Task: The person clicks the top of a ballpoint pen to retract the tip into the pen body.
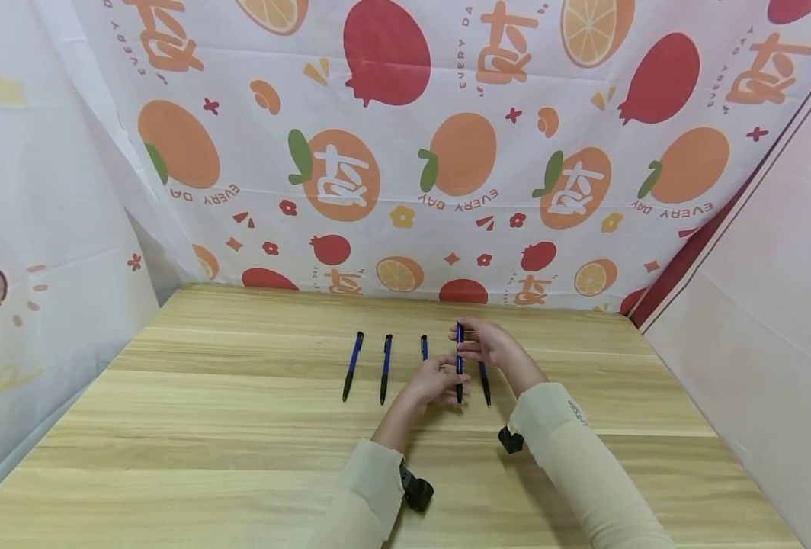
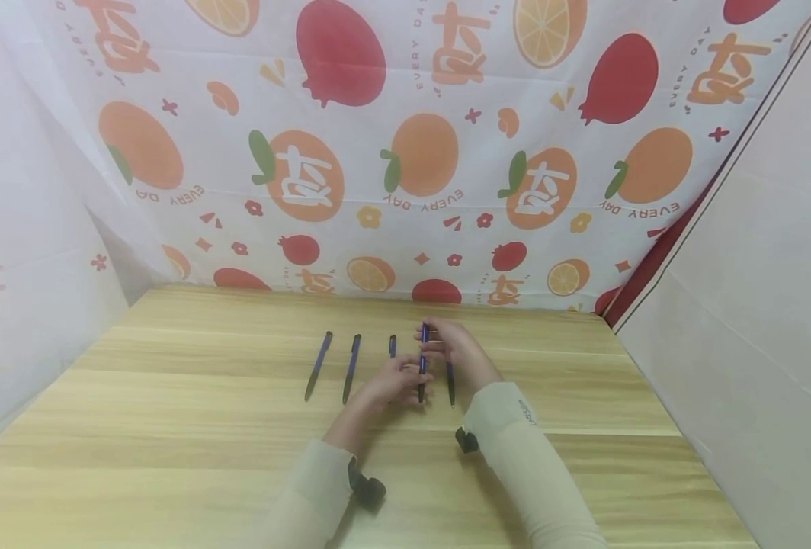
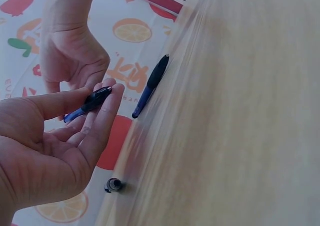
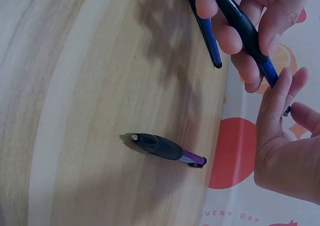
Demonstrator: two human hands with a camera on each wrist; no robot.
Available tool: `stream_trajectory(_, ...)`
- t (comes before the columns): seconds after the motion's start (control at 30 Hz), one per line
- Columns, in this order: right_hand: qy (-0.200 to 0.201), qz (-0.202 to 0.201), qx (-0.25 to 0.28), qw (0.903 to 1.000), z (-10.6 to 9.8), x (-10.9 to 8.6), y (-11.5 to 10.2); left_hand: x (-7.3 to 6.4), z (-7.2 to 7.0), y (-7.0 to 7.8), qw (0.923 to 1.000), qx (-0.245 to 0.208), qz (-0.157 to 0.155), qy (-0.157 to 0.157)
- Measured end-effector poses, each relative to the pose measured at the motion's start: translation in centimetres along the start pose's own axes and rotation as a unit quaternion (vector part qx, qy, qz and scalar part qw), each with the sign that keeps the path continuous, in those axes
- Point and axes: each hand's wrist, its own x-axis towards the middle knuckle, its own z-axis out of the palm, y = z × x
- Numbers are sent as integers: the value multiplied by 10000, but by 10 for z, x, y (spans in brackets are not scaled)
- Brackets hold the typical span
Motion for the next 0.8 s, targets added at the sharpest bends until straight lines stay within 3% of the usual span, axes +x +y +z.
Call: stream_trajectory(0.8,415,28,24,9991,7,2,0,0,1,-1,9998,109,144,67)
